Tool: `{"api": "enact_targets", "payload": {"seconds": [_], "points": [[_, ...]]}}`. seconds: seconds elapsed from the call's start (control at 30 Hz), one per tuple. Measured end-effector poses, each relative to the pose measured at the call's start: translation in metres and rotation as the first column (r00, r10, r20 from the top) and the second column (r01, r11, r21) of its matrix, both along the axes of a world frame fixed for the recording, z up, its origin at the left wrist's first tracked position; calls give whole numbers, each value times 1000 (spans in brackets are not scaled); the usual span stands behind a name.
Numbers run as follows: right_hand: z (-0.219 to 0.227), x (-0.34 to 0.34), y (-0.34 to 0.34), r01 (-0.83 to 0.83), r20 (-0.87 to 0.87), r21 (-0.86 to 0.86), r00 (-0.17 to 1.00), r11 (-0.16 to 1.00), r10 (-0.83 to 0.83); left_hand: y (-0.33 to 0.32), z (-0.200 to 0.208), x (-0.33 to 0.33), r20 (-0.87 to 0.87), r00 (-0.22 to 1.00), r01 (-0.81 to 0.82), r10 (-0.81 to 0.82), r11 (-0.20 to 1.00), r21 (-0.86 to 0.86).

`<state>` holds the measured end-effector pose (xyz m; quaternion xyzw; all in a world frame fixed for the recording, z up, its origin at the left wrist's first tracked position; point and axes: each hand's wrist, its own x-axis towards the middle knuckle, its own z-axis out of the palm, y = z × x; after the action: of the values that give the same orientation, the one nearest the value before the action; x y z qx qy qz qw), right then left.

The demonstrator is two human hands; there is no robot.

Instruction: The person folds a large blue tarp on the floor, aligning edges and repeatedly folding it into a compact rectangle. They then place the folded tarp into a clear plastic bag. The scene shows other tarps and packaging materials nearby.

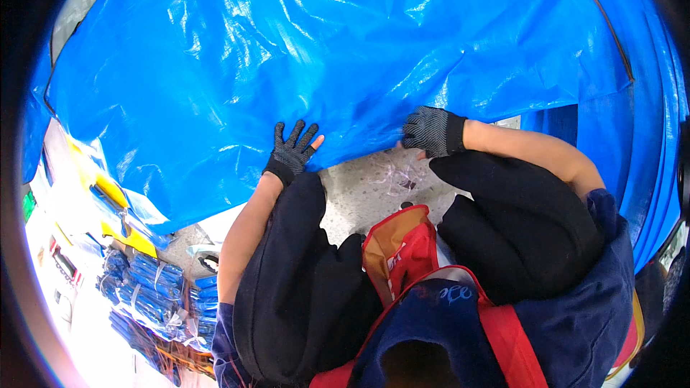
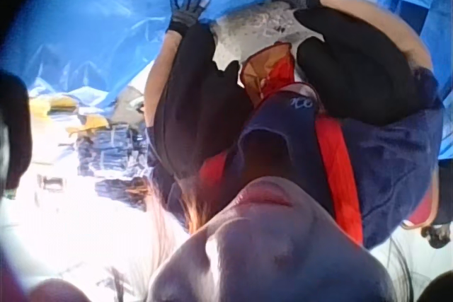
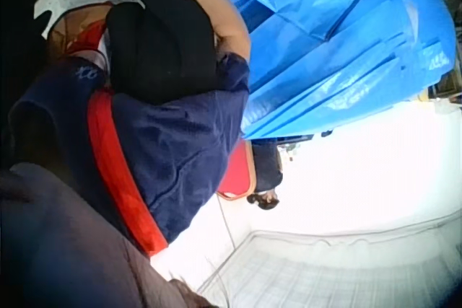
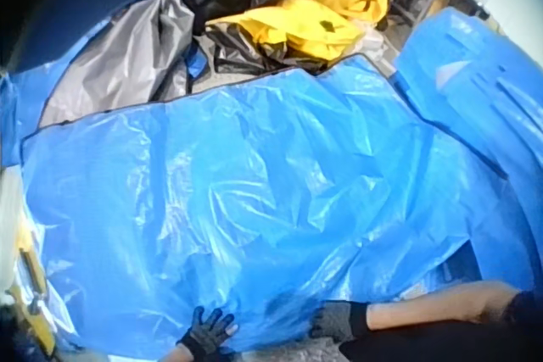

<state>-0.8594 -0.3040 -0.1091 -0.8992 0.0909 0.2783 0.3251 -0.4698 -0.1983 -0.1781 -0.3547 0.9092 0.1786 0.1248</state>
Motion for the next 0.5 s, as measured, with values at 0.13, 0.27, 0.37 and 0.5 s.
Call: {"api": "enact_targets", "payload": {"seconds": [0.13,0.27,0.37,0.5], "points": [[5,-63,0,170,107,-271,983,947,-146,-19,22,-15,-64,998,-15,21,996,91],[46,-130,26,951,66,24,-310,-309,-948,-10,11,-25,-244,958,-149,151,988,24],[64,-223,55,595,186,-297,-731,-747,-656,-25,14,-82,-372,898,-267,235,963,-38],[76,-210,0,192,-185,486,-931,-853,-314,-28,10,-116,-284,908,-298,307,951,76]]}}
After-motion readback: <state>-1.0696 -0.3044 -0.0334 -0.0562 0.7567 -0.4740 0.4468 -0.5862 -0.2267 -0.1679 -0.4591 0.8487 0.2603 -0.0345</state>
